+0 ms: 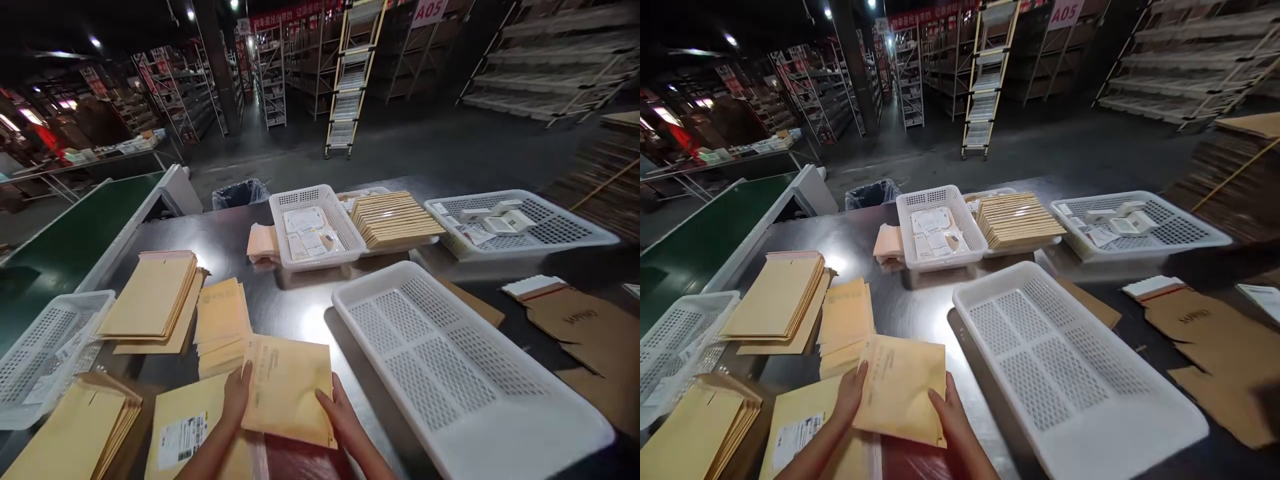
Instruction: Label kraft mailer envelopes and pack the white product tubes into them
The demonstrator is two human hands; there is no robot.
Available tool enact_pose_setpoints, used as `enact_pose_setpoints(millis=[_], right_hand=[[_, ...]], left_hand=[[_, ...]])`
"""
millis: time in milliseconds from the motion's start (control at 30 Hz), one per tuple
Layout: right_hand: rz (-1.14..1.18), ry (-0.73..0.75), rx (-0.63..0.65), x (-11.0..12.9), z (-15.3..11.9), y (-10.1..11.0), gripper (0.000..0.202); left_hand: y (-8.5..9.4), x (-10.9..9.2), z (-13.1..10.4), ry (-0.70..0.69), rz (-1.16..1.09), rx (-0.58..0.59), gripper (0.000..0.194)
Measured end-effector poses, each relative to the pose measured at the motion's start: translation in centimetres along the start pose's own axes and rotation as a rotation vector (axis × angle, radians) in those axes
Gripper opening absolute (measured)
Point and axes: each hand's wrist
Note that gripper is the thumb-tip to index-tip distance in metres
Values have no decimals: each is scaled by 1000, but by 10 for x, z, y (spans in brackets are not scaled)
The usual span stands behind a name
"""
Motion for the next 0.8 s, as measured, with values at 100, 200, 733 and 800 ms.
enact_pose_setpoints(millis=[100, 200, 733, 800], right_hand=[[19, 7, -18, -9, -26, 1, 58], [-10, -3, -71, -16, -47, 6, 55], [-379, -178, -17, -13, -33, -31, 42], [-396, -167, -33, -13, -23, -37, 42]], left_hand=[[2, 15, -20, -99, 112, 105, 74], [15, 39, -34, -188, 235, 206, 71], [50, 97, -58, -641, 996, 615, 31], [49, 98, -65, -667, 1019, 651, 28]])
Point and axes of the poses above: each hand's wrist, its own z-axis towards the middle knuckle, its own y-axis out of the back of the hand, x = y × z, and after that the axes turned 1 degree about z, right-handed
